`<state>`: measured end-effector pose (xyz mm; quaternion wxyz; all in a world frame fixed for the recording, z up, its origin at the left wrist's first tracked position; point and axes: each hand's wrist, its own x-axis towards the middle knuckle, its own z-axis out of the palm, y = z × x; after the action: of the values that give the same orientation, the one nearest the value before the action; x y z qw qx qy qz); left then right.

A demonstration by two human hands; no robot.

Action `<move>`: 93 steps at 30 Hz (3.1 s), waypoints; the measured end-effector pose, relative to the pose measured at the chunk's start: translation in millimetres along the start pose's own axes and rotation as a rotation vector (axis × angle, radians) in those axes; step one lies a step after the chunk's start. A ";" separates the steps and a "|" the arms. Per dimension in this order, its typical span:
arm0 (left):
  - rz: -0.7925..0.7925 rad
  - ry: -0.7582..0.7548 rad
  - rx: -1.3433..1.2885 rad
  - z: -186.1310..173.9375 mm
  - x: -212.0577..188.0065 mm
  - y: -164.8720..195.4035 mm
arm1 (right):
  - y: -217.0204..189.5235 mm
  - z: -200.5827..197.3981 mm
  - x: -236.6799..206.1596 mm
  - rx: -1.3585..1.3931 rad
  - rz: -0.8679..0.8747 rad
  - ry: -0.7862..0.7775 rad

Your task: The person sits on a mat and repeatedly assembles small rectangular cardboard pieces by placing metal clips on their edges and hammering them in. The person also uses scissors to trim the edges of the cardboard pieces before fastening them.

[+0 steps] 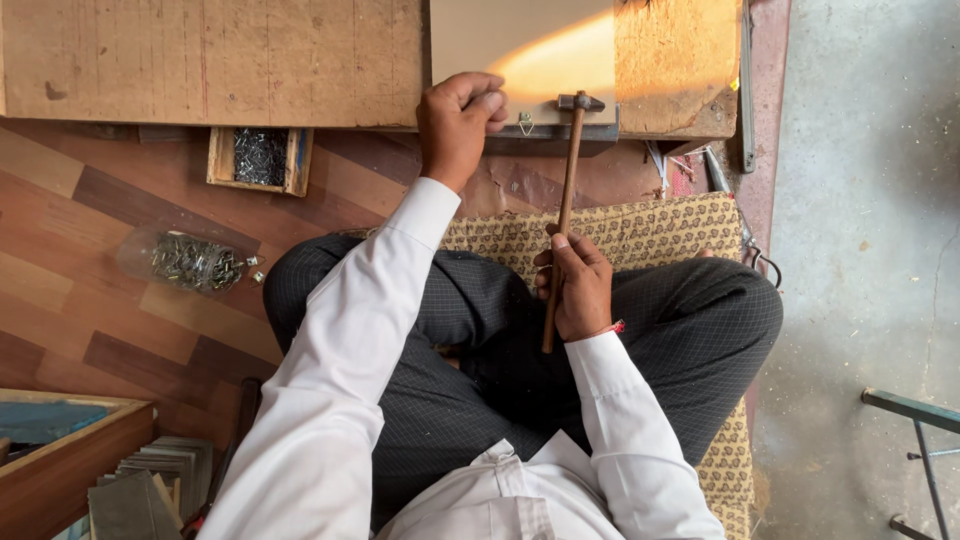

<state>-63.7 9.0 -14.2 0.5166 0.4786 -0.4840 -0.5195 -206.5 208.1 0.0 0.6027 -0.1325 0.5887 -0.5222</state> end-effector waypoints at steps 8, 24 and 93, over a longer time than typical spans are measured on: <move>0.267 -0.061 0.464 16.8 -1.3 -7.1 | 0.9 0.1 0.0 -0.006 -0.017 -0.001; 0.381 -0.009 0.691 25.1 -3.9 -22.8 | -5.0 11.5 -18.0 -0.249 -0.234 0.109; -0.540 0.452 -0.284 38.9 -33.5 -26.5 | -8.7 12.4 -56.1 -0.718 -0.959 0.039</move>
<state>-104.2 42.8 -37.9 0.5158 0.6151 -0.1374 -0.5803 -186.7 242.8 42.1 0.2064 -0.5691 0.6137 -0.5069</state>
